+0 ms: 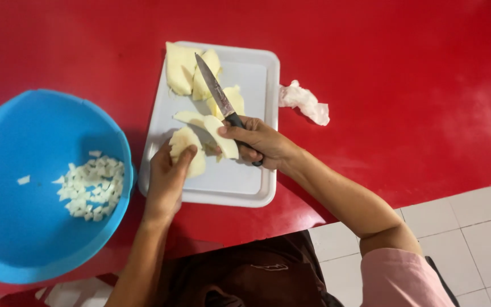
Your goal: Dicing white food blocks into small cubes using a knife over a blue bowl
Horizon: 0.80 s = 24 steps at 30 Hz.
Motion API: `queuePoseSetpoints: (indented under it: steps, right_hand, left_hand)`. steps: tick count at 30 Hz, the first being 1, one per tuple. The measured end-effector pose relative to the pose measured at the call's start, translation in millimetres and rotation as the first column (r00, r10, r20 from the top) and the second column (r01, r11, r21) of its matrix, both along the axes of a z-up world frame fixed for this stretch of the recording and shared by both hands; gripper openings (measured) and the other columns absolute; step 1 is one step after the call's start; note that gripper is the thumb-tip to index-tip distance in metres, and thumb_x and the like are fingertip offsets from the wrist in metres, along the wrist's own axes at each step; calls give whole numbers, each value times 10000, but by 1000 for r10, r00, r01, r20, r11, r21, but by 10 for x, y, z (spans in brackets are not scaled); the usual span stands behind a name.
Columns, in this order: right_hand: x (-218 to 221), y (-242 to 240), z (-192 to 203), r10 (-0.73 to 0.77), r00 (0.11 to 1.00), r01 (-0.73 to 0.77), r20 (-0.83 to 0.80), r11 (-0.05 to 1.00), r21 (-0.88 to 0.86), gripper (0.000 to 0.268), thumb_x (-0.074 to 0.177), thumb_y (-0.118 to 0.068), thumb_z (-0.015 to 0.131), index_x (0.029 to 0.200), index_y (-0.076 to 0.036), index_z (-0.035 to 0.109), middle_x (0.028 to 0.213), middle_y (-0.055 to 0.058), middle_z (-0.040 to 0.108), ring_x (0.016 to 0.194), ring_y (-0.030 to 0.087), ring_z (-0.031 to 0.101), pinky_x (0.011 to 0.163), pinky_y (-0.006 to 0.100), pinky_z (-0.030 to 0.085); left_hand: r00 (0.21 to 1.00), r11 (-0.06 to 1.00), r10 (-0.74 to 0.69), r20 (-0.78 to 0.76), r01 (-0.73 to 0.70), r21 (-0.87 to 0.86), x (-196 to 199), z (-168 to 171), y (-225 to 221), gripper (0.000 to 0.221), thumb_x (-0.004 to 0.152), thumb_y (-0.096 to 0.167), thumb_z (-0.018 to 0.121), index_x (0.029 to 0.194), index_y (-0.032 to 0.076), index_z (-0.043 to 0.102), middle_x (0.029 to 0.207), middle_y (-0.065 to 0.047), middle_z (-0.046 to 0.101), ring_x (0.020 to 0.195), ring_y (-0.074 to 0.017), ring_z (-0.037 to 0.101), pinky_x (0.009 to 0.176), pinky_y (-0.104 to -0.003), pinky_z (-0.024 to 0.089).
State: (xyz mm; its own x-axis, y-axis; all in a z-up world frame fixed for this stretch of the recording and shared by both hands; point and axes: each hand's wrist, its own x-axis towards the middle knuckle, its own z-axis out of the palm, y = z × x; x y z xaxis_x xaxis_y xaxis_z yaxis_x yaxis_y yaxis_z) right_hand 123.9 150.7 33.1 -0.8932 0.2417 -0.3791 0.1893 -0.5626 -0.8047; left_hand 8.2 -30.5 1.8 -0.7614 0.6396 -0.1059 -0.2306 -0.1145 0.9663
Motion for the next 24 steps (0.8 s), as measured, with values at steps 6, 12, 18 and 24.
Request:
queuePoseSetpoints:
  steps: [6, 12, 18, 24]
  right_hand:
    - [109, 76, 88, -6, 1000, 7, -13, 998, 57, 205, 915, -219, 782, 854, -152, 598, 525, -52, 528, 308, 19, 338, 284, 171, 207]
    - [93, -15, 50, -14, 996, 37, -84, 962, 269, 191, 917, -210, 772, 987, -147, 606, 469, -66, 405, 335, 19, 307, 290, 207, 175]
    - [37, -249, 567, 164, 985, -123, -56, 887, 445, 220, 945, -231, 749, 1079, -123, 612, 481, -88, 406, 357, 23, 339, 350, 178, 246]
    - [-7, -432, 667, 174, 985, -116, -20, 733, 670, 396, 925, -295, 743, 1242, -65, 680, 687, -100, 447, 458, 7, 353, 350, 163, 288]
  left_hand:
    - [906, 899, -88, -414, -106, -424, -26, 36, -13, 856, 882, 296, 705, 1633, 124, 333, 826, -34, 648, 757, -156, 629, 727, -311, 519]
    - [319, 948, 105, -942, -318, -2, 241, 186, -136, 484, 1124, 237, 543, 1519, -10, 411, 1469, -295, 476, 1396, -471, 475, 1194, -563, 393]
    - [997, 989, 71, -36, -66, 136, 371, 488, -12, 776, 950, 530, 536, 1504, -9, 460, 943, -30, 588, 1004, -151, 611, 1021, -339, 505]
    - [838, 829, -255, 482, -67, 555, 303, 242, 39, 383, 1053, 353, 555, 1281, 55, 637, 1214, -117, 714, 1168, -219, 673, 1004, -373, 544]
